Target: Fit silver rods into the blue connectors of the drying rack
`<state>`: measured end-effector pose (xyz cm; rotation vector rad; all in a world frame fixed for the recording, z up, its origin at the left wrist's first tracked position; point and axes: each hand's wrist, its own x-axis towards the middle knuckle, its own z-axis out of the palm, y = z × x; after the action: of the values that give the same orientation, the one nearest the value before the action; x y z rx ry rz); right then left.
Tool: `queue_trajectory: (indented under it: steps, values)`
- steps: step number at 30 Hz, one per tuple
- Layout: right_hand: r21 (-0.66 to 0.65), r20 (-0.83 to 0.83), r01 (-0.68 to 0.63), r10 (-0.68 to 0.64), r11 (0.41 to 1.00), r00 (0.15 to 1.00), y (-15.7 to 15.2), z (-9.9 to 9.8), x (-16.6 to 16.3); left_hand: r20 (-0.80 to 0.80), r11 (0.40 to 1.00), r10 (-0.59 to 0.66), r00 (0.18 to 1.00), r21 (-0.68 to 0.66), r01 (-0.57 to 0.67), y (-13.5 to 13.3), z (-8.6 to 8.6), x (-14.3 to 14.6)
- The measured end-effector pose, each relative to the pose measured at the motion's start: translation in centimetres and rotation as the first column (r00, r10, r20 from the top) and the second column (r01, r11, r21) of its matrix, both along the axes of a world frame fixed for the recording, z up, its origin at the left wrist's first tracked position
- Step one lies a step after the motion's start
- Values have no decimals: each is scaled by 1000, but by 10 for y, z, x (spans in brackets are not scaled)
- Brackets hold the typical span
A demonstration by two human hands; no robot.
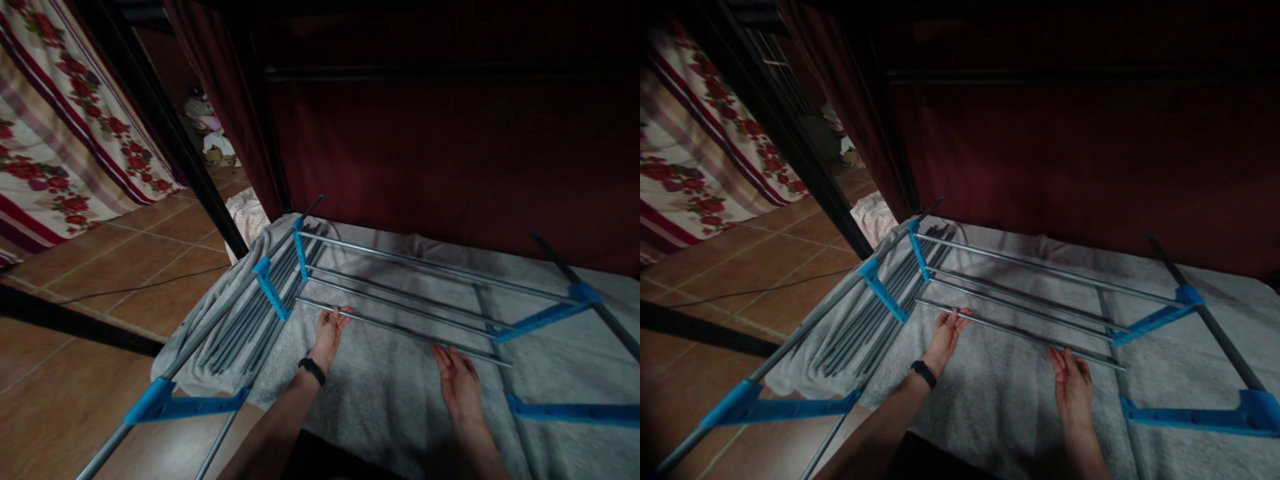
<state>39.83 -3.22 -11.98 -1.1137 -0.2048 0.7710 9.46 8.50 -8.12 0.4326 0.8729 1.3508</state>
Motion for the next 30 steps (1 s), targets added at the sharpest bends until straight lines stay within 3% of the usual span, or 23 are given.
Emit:
queue_trajectory:
  steps: [12,21,30]
  values:
    - [13,36,19,-19,1000,999,-4,-2,2,93,1000,-4,996,-7,5,1,-1,-5]
    - [67,-139,-56,65,996,988,-8,-2,13,88,995,27,996,-94,-18,1,-1,-2]
    - [81,-106,8,1,997,994,-5,-11,5,137,992,21,990,-125,-3,2,4,-7]
